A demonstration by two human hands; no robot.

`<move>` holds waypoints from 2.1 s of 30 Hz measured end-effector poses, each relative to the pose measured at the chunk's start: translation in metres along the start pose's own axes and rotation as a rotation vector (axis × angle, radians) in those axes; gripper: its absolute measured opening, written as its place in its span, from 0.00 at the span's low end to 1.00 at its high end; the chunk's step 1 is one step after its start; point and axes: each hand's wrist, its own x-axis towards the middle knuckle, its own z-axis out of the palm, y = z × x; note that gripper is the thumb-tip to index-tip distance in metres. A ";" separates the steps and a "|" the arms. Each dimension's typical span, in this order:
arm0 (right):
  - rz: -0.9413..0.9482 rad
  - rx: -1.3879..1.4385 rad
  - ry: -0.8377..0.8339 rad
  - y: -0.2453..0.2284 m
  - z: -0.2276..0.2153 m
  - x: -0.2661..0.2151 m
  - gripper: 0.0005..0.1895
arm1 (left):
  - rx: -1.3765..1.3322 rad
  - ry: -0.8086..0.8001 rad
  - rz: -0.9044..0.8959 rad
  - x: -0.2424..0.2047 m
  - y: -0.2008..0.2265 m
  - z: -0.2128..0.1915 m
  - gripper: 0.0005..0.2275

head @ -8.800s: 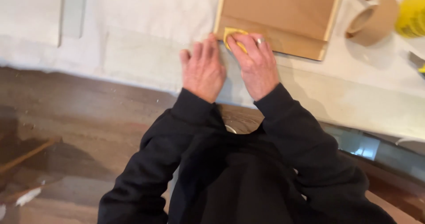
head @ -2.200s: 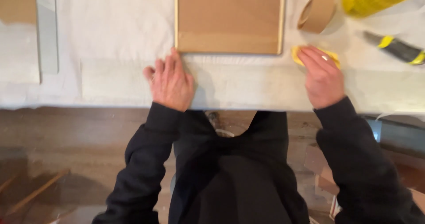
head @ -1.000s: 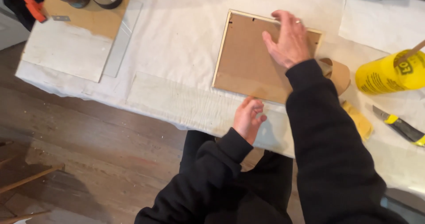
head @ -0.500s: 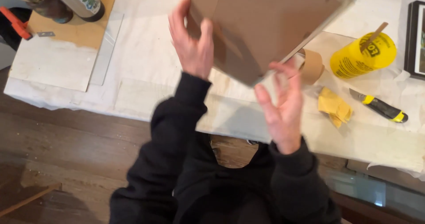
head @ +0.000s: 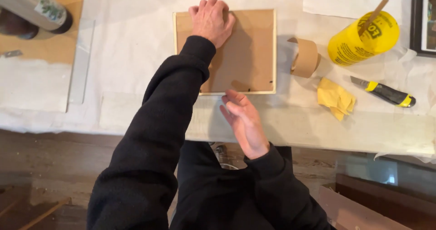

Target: Apply mounting tape and finishing backing to an art frame.

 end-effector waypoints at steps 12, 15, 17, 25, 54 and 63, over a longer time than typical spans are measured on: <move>0.190 0.159 -0.022 -0.004 -0.024 0.017 0.24 | -0.001 -0.206 -0.020 -0.011 -0.017 0.051 0.08; 0.226 0.203 -0.065 -0.013 -0.029 0.019 0.24 | 0.002 -0.251 -0.028 -0.009 -0.019 0.055 0.08; 0.248 0.204 -0.081 -0.021 -0.032 0.015 0.23 | 0.013 -0.290 -0.020 -0.012 -0.011 0.053 0.08; 0.130 -0.283 -0.119 -0.057 -0.091 -0.030 0.15 | -0.136 -0.362 -0.102 -0.055 0.152 0.039 0.39; 0.041 -0.440 -0.251 -0.071 -0.097 0.026 0.38 | -1.067 -0.310 -0.219 -0.157 0.097 -0.080 0.38; -0.101 -0.586 -0.173 -0.040 -0.058 0.042 0.35 | -1.480 -0.213 -0.254 -0.193 0.026 -0.079 0.31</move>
